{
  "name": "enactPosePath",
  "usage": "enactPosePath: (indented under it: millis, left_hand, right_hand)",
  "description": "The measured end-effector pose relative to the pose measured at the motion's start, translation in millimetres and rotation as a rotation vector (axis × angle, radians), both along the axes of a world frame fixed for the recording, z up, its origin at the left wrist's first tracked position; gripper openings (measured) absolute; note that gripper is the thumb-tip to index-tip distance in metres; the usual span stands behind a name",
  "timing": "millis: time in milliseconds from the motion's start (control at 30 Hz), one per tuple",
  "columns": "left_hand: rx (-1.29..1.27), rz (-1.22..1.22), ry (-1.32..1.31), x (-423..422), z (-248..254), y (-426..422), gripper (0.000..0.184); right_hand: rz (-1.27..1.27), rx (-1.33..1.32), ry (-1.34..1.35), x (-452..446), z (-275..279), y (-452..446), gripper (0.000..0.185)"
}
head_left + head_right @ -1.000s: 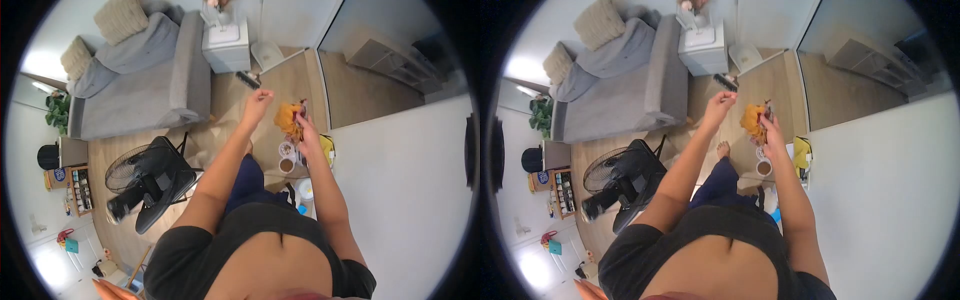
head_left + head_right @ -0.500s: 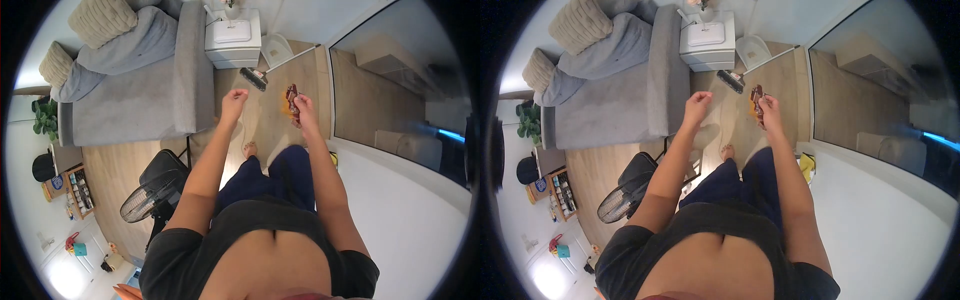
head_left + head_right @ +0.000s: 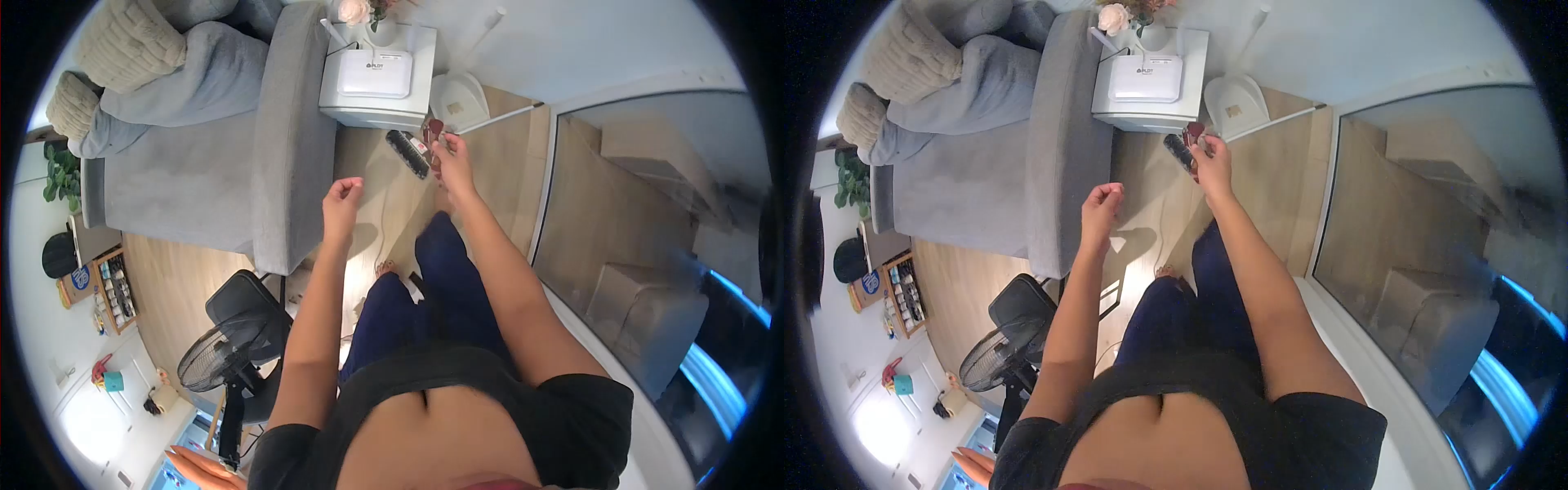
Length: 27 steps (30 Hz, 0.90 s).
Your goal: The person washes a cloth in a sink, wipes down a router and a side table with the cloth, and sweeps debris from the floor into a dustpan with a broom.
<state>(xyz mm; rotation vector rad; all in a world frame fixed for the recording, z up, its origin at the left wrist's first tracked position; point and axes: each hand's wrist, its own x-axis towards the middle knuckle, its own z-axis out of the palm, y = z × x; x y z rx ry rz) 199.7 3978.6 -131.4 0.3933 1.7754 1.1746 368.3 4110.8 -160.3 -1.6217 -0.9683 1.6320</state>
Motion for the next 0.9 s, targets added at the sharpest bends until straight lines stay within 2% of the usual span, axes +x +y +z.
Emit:
enactPosePath:
  millis: [33, 100, 167, 200, 267, 367, 400, 467, 567, 600, 633, 733, 833, 900]
  left_hand:
    - [-0.012, 0.017, 0.003, 2.3, -12.0, 18.7, 0.017]
    - [-0.053, 0.073, -0.077, 11.3, -31.9, 58.8, 0.017]
    - [-0.035, 0.115, -0.100, 16.4, -47.6, 99.4, 0.017]
    - [-0.029, 0.136, -0.135, 16.4, -58.9, 115.8, 0.017]
    - [-0.030, 0.169, -0.177, 12.9, -76.8, 142.2, 0.016]
    - [-0.040, 0.227, -0.122, -2.4, -99.2, 172.2, 0.015]
    - [-0.046, 0.237, -0.122, -10.8, -112.7, 178.6, 0.015]
    - [-0.048, 0.231, -0.043, -30.8, -136.0, 184.5, 0.017]
    - [-0.114, 0.330, -0.117, -61.5, -160.2, 188.3, 0.017]
    - [-0.111, 0.338, -0.172, -71.9, -165.8, 188.4, 0.019]
    - [-0.109, 0.342, -0.178, -84.3, -174.0, 189.7, 0.019]
    - [-0.085, 0.316, -0.064, -103.6, -183.1, 198.2, 0.019]
    - [-0.064, 0.296, -0.050, -104.9, -188.5, 206.4, 0.019]
    - [-0.052, 0.287, -0.080, -100.4, -187.5, 207.9, 0.019]
  right_hand:
    - [-0.028, 0.100, -0.064, -10.1, -12.9, 20.3, 0.038]
    - [0.028, 0.003, -0.023, -15.3, -44.9, 55.8, 0.039]
    - [0.121, 0.347, -0.565, -27.9, -91.6, 86.2, 0.042]
    - [0.138, 0.339, -0.562, -34.4, -103.4, 95.2, 0.042]
    - [0.007, 0.349, -0.689, -48.9, -121.0, 111.2, 0.044]
    - [-0.065, 0.257, -0.695, -75.7, -151.1, 129.7, 0.048]
    - [-0.054, 0.254, -0.695, -81.2, -173.3, 134.5, 0.048]
    - [0.134, 0.309, -0.595, -85.9, -218.5, 136.9, 0.048]
    - [0.302, 0.155, -0.709, -90.8, -217.1, 139.4, 0.043]
    - [0.219, 0.260, -0.737, -90.7, -222.7, 139.6, 0.029]
    - [0.223, 0.263, -0.742, -94.9, -213.9, 142.8, 0.029]
    - [0.160, 0.632, -0.805, -105.8, -184.1, 164.6, 0.011]
    - [0.189, 0.795, -0.824, -147.9, -182.3, 188.9, 0.013]
    - [0.185, 0.787, -0.854, -179.8, -186.0, 202.0, 0.015]
